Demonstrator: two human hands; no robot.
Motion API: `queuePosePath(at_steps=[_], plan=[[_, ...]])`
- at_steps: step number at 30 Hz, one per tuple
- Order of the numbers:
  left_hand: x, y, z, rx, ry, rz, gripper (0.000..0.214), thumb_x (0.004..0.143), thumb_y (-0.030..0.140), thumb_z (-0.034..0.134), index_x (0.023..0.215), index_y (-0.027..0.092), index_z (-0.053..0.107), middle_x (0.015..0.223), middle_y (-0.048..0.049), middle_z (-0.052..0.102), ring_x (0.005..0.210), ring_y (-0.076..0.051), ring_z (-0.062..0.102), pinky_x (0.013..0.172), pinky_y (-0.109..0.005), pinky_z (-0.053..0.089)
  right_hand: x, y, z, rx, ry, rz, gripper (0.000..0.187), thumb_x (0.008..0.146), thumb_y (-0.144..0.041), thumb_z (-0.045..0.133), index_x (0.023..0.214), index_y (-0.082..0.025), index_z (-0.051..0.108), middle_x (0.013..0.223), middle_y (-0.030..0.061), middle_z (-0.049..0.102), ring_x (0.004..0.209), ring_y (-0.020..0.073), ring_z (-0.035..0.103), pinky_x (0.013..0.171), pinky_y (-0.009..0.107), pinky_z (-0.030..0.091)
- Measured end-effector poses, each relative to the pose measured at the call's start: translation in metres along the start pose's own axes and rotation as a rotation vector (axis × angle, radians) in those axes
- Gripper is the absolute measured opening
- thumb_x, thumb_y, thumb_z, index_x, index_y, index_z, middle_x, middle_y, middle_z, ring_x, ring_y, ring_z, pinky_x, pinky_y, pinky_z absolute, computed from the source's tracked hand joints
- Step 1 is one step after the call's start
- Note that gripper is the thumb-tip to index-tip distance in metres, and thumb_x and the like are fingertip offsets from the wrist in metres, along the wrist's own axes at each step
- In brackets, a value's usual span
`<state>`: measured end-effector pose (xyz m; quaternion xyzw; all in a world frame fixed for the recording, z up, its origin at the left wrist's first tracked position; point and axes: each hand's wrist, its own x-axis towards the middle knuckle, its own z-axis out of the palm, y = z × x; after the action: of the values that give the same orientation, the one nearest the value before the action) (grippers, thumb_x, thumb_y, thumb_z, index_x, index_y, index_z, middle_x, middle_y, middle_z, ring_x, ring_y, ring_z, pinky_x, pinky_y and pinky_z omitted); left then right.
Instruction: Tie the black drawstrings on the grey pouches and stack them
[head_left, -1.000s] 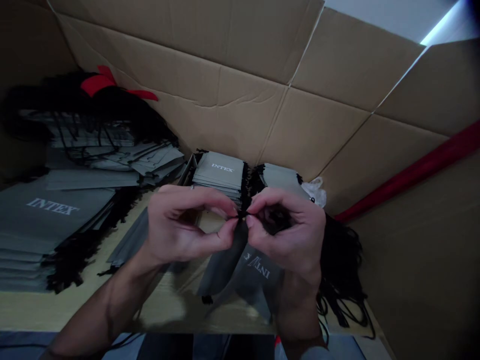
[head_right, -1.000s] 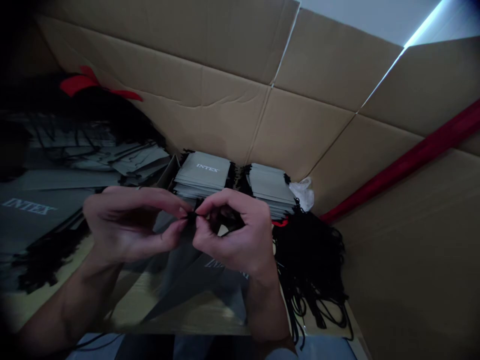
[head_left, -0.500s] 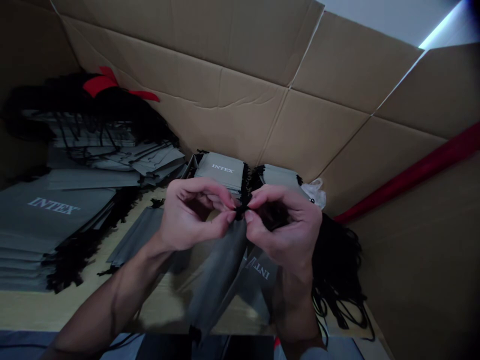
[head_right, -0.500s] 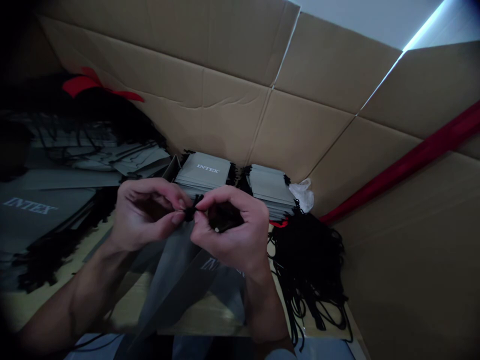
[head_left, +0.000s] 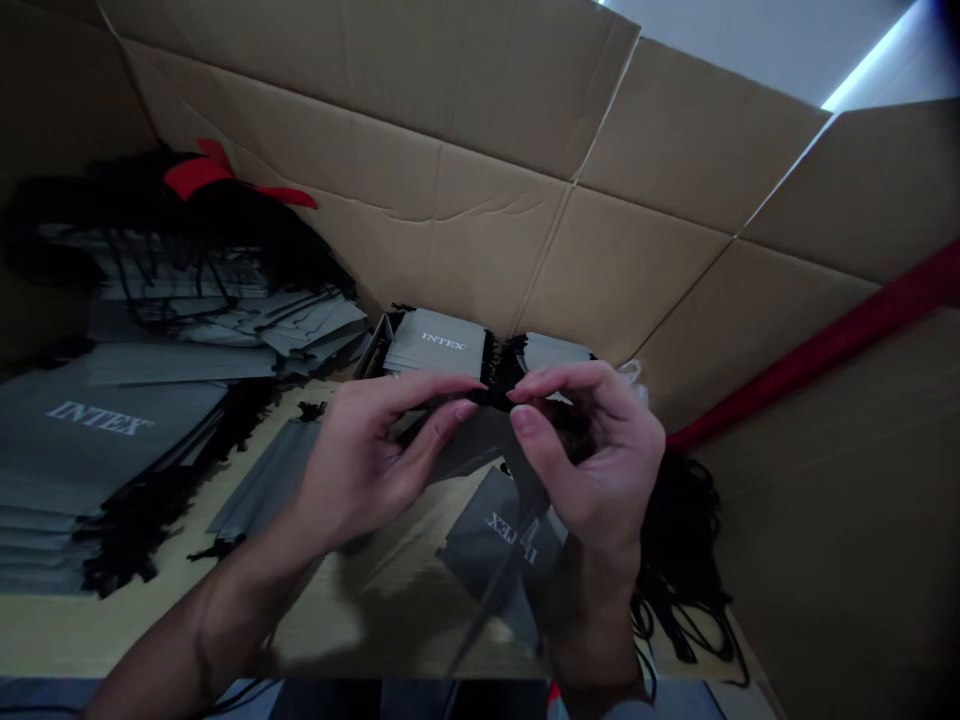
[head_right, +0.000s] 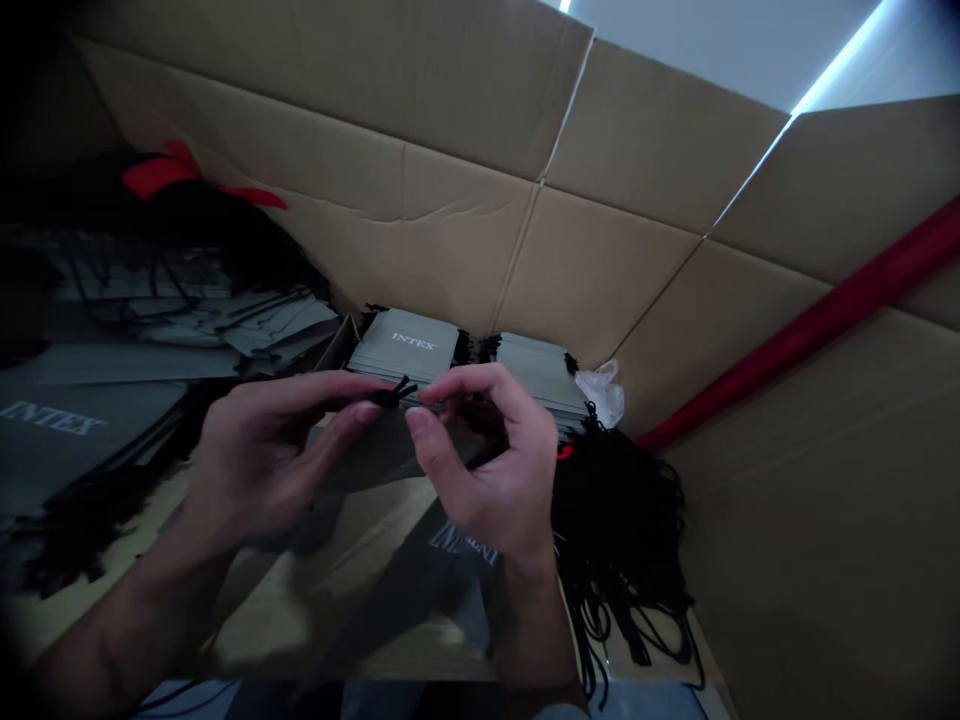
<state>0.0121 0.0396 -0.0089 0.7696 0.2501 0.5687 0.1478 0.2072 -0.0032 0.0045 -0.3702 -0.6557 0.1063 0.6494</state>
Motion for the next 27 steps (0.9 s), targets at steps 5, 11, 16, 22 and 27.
queuePosePath(at_steps=[5,11,16,22,27], plan=[[-0.004,0.002,0.004,0.161,-0.005,0.188,0.020,0.108,0.011,0.071,0.124,0.021,0.077,0.107,-0.0034,0.087,0.091,-0.015,0.084,0.084,-0.023,0.066,-0.002,-0.001,0.002,-0.226,-0.051,-0.152,0.021,0.091,-0.008,0.082,0.104,-0.024,0.077,0.098,-0.0028,0.079,0.081,0.0120,0.071,0.077,0.026,0.060],[-0.011,-0.006,0.012,0.353,0.044,0.319,0.028,0.104,0.005,0.074,0.130,0.016,0.074,0.119,-0.0075,0.087,0.106,-0.017,0.085,0.105,-0.022,0.066,-0.001,0.000,0.002,-0.351,-0.038,-0.224,0.018,0.091,-0.006,0.077,0.098,-0.022,0.076,0.088,-0.0030,0.077,0.075,0.0118,0.069,0.074,0.025,0.061],[-0.014,-0.016,0.010,0.320,0.017,0.462,0.033,0.100,-0.003,0.070,0.128,0.014,0.075,0.123,-0.0111,0.085,0.112,-0.019,0.084,0.108,-0.023,0.066,0.000,0.001,0.001,-0.343,-0.051,-0.175,0.017,0.089,-0.007,0.076,0.095,-0.023,0.076,0.086,-0.0028,0.076,0.072,0.0120,0.069,0.070,0.024,0.061],[-0.015,-0.016,0.008,0.310,-0.005,0.479,0.034,0.101,0.004,0.075,0.132,0.017,0.075,0.125,-0.0107,0.086,0.111,-0.021,0.085,0.106,-0.028,0.069,0.000,-0.001,-0.002,-0.305,-0.075,-0.149,0.019,0.087,-0.007,0.077,0.094,-0.025,0.076,0.085,-0.0035,0.077,0.071,0.0134,0.069,0.068,0.026,0.061],[-0.017,-0.013,0.004,0.338,-0.035,0.501,0.030,0.098,0.010,0.083,0.127,0.015,0.076,0.118,-0.0119,0.086,0.103,-0.022,0.086,0.095,-0.027,0.070,0.000,-0.002,-0.005,-0.310,-0.146,-0.151,0.019,0.086,-0.007,0.077,0.094,-0.024,0.076,0.084,-0.0031,0.076,0.072,0.0130,0.068,0.070,0.026,0.060]])
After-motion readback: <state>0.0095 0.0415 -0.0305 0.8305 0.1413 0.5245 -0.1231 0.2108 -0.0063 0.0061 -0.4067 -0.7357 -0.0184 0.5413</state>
